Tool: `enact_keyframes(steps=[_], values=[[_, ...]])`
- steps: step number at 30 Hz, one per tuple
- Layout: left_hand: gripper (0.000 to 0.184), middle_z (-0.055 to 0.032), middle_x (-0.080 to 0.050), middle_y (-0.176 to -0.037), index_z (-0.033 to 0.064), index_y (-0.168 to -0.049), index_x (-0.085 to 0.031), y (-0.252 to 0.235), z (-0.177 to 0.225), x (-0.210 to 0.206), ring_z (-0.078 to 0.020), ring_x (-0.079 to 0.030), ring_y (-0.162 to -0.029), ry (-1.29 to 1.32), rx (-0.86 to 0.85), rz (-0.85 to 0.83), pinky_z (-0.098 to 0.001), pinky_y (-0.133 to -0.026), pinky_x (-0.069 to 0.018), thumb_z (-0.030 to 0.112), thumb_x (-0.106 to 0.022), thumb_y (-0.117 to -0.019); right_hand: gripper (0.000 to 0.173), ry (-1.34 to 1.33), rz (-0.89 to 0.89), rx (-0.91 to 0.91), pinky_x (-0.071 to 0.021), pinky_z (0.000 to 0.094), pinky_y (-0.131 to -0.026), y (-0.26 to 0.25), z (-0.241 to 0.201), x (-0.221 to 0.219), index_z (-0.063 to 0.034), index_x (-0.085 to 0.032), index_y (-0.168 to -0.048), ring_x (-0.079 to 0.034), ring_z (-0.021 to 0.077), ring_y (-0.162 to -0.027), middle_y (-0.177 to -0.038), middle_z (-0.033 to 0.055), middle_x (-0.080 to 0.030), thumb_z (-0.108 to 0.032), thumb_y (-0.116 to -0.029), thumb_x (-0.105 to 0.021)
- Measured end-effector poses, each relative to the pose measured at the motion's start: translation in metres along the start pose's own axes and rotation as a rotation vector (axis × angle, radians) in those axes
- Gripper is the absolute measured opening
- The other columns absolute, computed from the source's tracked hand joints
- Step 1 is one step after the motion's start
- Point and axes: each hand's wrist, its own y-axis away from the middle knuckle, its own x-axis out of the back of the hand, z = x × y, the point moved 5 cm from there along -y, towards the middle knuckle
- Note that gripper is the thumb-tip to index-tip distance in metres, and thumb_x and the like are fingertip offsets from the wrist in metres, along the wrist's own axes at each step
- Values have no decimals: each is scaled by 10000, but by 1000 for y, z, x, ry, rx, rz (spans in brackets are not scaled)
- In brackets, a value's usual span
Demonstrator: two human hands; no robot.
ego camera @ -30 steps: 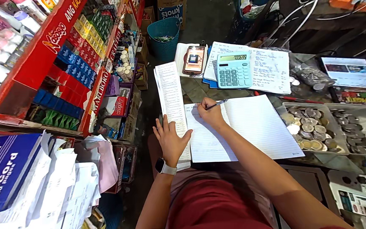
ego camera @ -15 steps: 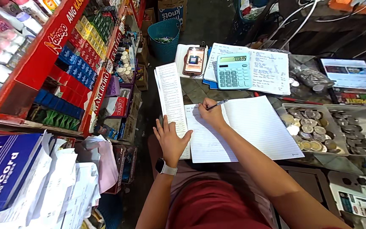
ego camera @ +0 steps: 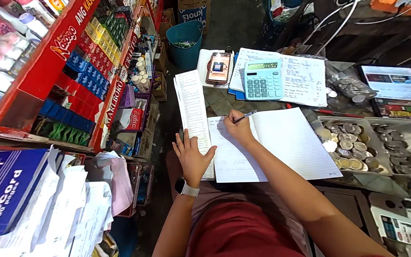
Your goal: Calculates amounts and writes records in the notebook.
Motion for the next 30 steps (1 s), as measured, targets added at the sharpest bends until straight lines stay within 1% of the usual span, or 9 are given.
enact_keyframes(steps=[4, 6, 7, 12, 19, 23, 26, 28, 30], values=[[695, -215, -455, -1560, 58, -1122, -730, 0, 0, 0, -511, -297, -1487, -2, -3, -3, -706, -1181, -158, 669, -703, -793, 326, 42, -3, -3, -346, 190, -516, 1, -2, 1, -58, -409, -673, -398, 48, -533, -622, 5, -413, -9, -941, -588], [693, -213, -452, -1563, 61, -1120, -730, 0, 0, 0, -508, -291, -1490, 0, 0, -2, -704, -1184, -154, 672, -699, -795, 333, 11, -3, -41, -416, 192, -496, 0, 3, 4, -78, -408, -675, -452, 43, -493, -587, -6, -437, -22, -946, -594], [692, -211, -450, -1565, 61, -1120, -730, 0, 0, 0, -507, -291, -1491, 0, 1, -3, -702, -1184, -154, 672, -699, -795, 336, -13, -1, -56, -424, 190, -489, -1, 4, 4, -90, -401, -677, -453, 38, -476, -570, -15, -431, -22, -947, -589], [699, -207, -445, -1570, 59, -1123, -731, -1, 0, 0, -509, -284, -1493, -6, 3, -9, -702, -1185, -153, 676, -698, -794, 349, 17, -5, -25, -335, 180, -491, -1, 2, 3, -98, -380, -649, -380, 30, -501, -587, -23, -391, -8, -918, -582], [708, -216, -451, -1563, 56, -1134, -727, 0, -1, -2, -512, -284, -1491, 0, -4, -11, -706, -1185, -154, 680, -689, -802, 329, 25, 25, -25, -347, 203, -496, 0, 6, 6, -91, -390, -666, -391, 47, -504, -592, -13, -398, -26, -927, -579], [705, -203, -443, -1573, 66, -1144, -732, 0, 0, -2, -504, -287, -1494, 4, 16, -20, -692, -1196, -145, 680, -692, -802, 329, 29, 31, -31, -356, 189, -495, -1, 7, 7, -110, -383, -656, -396, 23, -495, -572, -37, -392, -21, -901, -583], [693, -193, -442, -1577, 74, -1132, -736, 1, 0, -3, -506, -290, -1492, -2, 12, -16, -691, -1195, -146, 684, -682, -806, 341, 12, 43, -23, -332, 170, -491, 0, 6, 6, -123, -374, -652, -370, 4, -488, -566, -54, -373, -18, -902, -581], [684, -195, -447, -1573, 77, -1128, -737, 2, -1, -4, -505, -286, -1494, 9, 6, -5, -687, -1198, -137, 681, -678, -811, 334, 44, 18, -5, -329, 169, -503, 0, 4, 7, -111, -373, -651, -371, 5, -503, -577, -48, -375, -16, -900, -573], [683, -199, -443, -1574, 77, -1136, -739, 3, -1, -5, -503, -283, -1496, 18, -3, 12, -686, -1201, -132, 677, -674, -817, 320, 81, -24, 13, -361, 177, -518, 0, 6, 9, -91, -394, -653, -405, 14, -522, -595, -31, -401, -26, -904, -580]])
